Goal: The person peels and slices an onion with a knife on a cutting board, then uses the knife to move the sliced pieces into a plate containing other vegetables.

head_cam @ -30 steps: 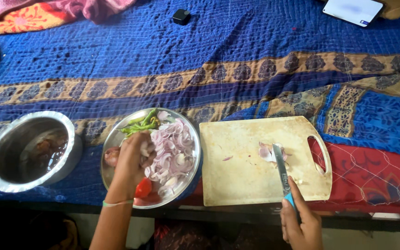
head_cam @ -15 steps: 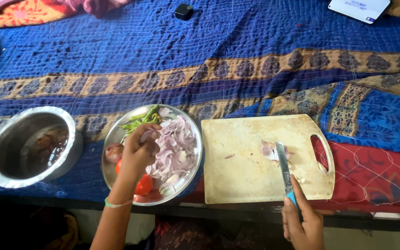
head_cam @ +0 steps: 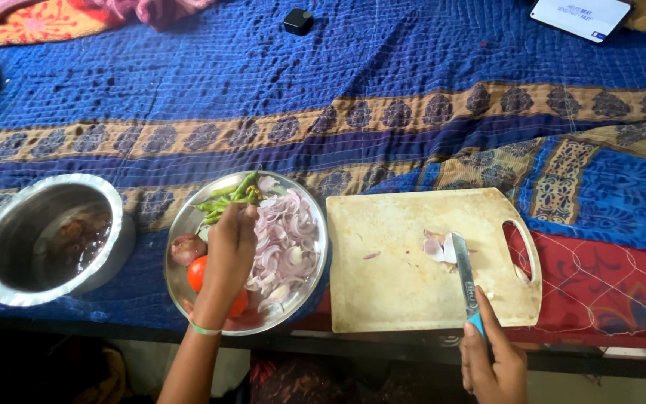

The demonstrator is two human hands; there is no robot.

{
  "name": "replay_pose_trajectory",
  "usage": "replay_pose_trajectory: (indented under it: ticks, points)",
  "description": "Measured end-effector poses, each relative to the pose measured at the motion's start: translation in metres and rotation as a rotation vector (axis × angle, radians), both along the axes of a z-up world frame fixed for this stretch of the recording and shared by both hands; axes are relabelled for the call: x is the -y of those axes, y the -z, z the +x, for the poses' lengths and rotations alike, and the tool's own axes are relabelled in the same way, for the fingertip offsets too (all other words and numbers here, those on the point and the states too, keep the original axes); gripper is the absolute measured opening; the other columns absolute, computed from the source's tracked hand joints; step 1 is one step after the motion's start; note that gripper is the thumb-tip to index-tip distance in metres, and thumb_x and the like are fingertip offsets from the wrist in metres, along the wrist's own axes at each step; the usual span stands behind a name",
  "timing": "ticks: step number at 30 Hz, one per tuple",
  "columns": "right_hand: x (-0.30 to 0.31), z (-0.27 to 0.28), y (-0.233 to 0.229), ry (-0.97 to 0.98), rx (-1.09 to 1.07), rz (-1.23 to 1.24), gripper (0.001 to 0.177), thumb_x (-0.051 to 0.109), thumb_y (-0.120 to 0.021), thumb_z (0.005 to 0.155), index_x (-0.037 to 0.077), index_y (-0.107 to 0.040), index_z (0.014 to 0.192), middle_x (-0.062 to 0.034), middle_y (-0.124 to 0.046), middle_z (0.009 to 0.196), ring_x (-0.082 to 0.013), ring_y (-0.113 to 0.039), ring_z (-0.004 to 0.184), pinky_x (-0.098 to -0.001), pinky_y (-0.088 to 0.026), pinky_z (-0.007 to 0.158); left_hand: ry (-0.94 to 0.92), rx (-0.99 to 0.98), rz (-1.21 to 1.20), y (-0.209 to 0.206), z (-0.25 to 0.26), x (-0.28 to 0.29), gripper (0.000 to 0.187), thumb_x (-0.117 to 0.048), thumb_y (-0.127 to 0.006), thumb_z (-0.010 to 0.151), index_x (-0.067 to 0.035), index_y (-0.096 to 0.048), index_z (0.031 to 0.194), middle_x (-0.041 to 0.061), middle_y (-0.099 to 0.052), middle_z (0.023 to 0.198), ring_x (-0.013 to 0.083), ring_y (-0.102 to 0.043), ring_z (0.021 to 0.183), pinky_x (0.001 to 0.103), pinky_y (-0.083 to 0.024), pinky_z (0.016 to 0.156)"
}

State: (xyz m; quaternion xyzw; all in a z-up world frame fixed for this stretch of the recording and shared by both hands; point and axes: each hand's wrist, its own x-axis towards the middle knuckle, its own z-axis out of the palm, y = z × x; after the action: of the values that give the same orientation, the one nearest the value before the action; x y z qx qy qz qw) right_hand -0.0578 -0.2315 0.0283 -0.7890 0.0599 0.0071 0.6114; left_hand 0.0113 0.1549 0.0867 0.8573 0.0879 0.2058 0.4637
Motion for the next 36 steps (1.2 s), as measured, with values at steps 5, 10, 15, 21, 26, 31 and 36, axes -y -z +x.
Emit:
replay_pose_trajectory:
  ticks: [5, 10, 15, 21, 26, 31, 36]
  points:
    - [-0.001, 0.001, 0.000, 0.005, -0.014, -0.001, 0.060, 0.007, -0.053, 0.094, 0.013, -0.046, 0.153, -0.0027, -0.048, 0.050, -0.0088, -0.042, 0.035, -0.0276, -0.039, 0.033, -0.077, 0.001, -0.139, 0.034, 0.004, -0.010, 0.058, -0.030, -0.047, 0.113, 0.004, -0.055, 0.066, 0.005, -0.051, 0.054, 0.0106, -0.046, 0.051, 0.034, -0.038, 0.050]
    - [-0.003, 0.002, -0.006, 0.034, -0.065, -0.053, 0.058, 0.011, -0.056, 0.096, 0.015, -0.046, 0.152, -0.0042, -0.049, 0.048, -0.0103, -0.044, 0.034, -0.0294, -0.040, 0.033, -0.083, -0.010, -0.221, 0.051, 0.013, -0.018, 0.052, -0.029, -0.053, 0.108, 0.002, -0.056, 0.067, 0.001, -0.051, 0.053, 0.0075, -0.045, 0.048, 0.030, -0.035, 0.046]
    - [-0.006, 0.003, -0.008, 0.045, -0.040, -0.073, 0.057, 0.014, -0.057, 0.096, 0.017, -0.048, 0.152, -0.0044, -0.050, 0.047, -0.0105, -0.045, 0.034, -0.0287, -0.039, 0.033, 0.051, -0.048, -0.435, 0.054, 0.023, -0.019, 0.018, -0.019, -0.063, 0.098, -0.004, -0.068, 0.090, -0.004, -0.057, 0.062, 0.0028, -0.047, 0.051, 0.024, -0.035, 0.044]
    - [-0.008, 0.004, -0.003, 0.044, -0.055, 0.002, 0.060, 0.009, -0.055, 0.093, 0.018, -0.048, 0.152, -0.0032, -0.048, 0.051, -0.0093, -0.044, 0.036, -0.0276, -0.039, 0.034, 0.211, -0.039, -0.178, 0.052, 0.018, -0.027, 0.015, -0.002, -0.060, 0.093, 0.003, -0.072, 0.101, 0.001, -0.073, 0.076, 0.0044, -0.058, 0.062, 0.025, -0.045, 0.053]
    - [-0.007, 0.006, 0.002, 0.034, -0.045, -0.004, 0.060, 0.008, -0.055, 0.093, 0.017, -0.048, 0.152, -0.0033, -0.048, 0.051, -0.0092, -0.043, 0.035, -0.0274, -0.039, 0.033, 0.106, -0.062, -0.024, 0.033, 0.016, -0.017, 0.014, -0.007, -0.062, 0.095, 0.006, -0.068, 0.095, 0.012, -0.063, 0.060, 0.0129, -0.058, 0.053, 0.033, -0.047, 0.053]
    - [-0.004, 0.007, 0.006, 0.005, 0.036, -0.025, 0.060, 0.008, -0.055, 0.095, 0.013, -0.047, 0.153, -0.0024, -0.048, 0.049, -0.0076, -0.043, 0.034, -0.0263, -0.038, 0.032, 0.015, -0.082, 0.038, 0.023, 0.017, -0.010, 0.035, -0.021, -0.056, 0.102, 0.006, -0.065, 0.081, 0.014, -0.051, 0.054, 0.0162, -0.048, 0.048, 0.038, -0.040, 0.050]
    - [-0.005, 0.008, 0.003, 0.017, 0.031, -0.008, 0.059, 0.008, -0.054, 0.094, 0.011, -0.047, 0.153, -0.0016, -0.050, 0.054, -0.0069, -0.042, 0.036, -0.0260, -0.037, 0.032, -0.084, -0.150, 0.003, 0.022, 0.016, -0.010, 0.056, -0.033, -0.056, 0.107, 0.007, -0.056, 0.068, 0.014, -0.042, 0.053, 0.0159, -0.036, 0.053, 0.042, -0.032, 0.050]
